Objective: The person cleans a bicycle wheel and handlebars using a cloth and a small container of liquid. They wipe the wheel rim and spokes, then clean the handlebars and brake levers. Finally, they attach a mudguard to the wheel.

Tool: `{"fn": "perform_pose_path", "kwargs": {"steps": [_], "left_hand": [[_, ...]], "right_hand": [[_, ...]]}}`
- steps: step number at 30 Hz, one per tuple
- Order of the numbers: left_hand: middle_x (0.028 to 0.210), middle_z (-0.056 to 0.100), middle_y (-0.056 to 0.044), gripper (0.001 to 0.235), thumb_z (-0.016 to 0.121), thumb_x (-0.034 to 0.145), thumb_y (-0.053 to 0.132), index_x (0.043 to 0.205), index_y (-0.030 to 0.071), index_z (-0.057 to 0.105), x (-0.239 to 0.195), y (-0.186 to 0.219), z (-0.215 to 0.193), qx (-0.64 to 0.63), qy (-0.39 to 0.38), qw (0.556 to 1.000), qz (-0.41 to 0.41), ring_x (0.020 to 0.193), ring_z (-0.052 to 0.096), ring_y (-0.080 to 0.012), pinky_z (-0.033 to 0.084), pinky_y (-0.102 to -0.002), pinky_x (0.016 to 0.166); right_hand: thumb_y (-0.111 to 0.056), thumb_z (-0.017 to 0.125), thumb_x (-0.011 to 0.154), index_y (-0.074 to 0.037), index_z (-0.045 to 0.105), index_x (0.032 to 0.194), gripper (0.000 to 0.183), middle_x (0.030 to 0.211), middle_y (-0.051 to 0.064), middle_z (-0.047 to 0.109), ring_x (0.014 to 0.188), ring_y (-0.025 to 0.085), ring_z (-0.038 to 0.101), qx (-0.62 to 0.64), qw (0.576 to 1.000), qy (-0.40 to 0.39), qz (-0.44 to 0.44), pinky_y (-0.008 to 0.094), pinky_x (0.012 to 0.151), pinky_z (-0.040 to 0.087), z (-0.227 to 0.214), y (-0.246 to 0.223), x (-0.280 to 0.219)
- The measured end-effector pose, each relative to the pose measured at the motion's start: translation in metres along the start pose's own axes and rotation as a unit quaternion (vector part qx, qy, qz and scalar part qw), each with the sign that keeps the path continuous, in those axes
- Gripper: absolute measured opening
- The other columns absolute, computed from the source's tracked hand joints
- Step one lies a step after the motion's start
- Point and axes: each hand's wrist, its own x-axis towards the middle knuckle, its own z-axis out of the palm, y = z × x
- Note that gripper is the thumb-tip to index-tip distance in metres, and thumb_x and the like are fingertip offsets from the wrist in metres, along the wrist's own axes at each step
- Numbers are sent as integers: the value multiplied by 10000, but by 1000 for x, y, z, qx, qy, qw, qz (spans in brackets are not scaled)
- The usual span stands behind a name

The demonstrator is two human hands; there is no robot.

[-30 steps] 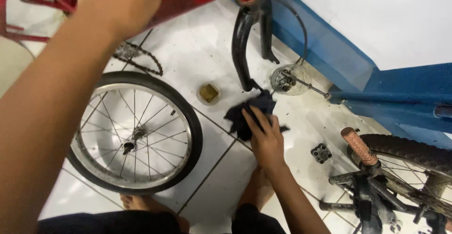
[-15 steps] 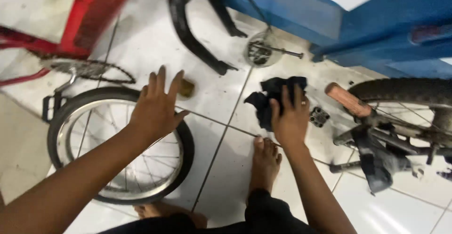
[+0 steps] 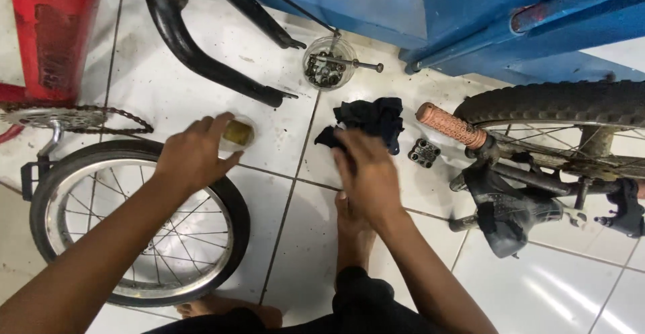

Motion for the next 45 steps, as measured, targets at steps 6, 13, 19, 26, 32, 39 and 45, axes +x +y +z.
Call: {"fn": "perform_pose_path", "kwargs": {"steps": [6, 13, 19, 26, 32, 39, 45], "left_hand": [[1021, 701, -107, 741, 742, 810, 565, 1406, 176, 533, -1, 65, -22, 4, 38, 994, 107, 925, 749, -292, 632, -439, 683], [954, 648, -107, 788, 814, 739, 522, 1360, 109, 558, 37, 153, -21, -19, 160, 958, 239, 846, 705, -271, 598, -406, 540], [1265, 590, -248, 981, 757, 884, 369, 1644, 102, 197, 60, 197, -41, -171, 53, 955, 238, 1123, 650, -404, 627, -503, 680], [1519, 384, -332, 884, 677, 948, 411, 1652, 119, 229, 48, 194, 10, -193, -59, 953, 224, 1382, 426, -562, 578, -633, 857], [1627, 245, -328, 940, 698, 944, 315, 1679, 155, 135, 35, 199, 38, -185, -87, 959, 196, 1497, 277, -523, 506, -616, 988], [1622, 257, -316, 874, 644, 957, 307, 1676, 163, 169, 40, 202, 50, -178, -97, 961, 187, 1513, 255, -504, 461, -598, 1041], [1613, 283, -294, 821, 629, 966, 342, 1660, 162, 231, 46, 206, 45, -185, -107, 961, 177, 1514, 254, -490, 454, -606, 1045]], "right_hand": [[-444, 657, 985, -157, 610, 1442, 542, 922, 121, 774, 711, 289, 729, 224, 947, -197, 117, 417, 645, 581, -22, -18, 10], [-345, 538, 996, -144, 561, 1460, 507, 833, 231, 774, 900, 455, 742, 166, 923, -249, 243, 564, 765, 555, -50, 2, 18], [-165, 499, 982, -43, 704, 1300, 398, 910, 290, 749, 1024, 488, 693, 156, 929, -104, 318, 577, 879, 517, -51, 42, 32], [-136, 535, 978, -139, 794, 813, 307, 716, 64, 747, 754, 230, 708, 180, 914, 48, 361, 349, 690, 536, -1, 114, 18], [-183, 555, 975, -134, 792, 845, 274, 741, 68, 739, 720, 212, 685, 210, 903, 42, 372, 347, 672, 526, 11, 117, 33], [-255, 585, 971, -127, 788, 893, 252, 779, 73, 727, 669, 186, 652, 261, 881, 38, 392, 345, 645, 511, 24, 118, 38], [-312, 609, 968, -122, 785, 931, 262, 809, 78, 717, 628, 165, 625, 300, 859, 49, 412, 343, 623, 499, 30, 122, 37]]}}
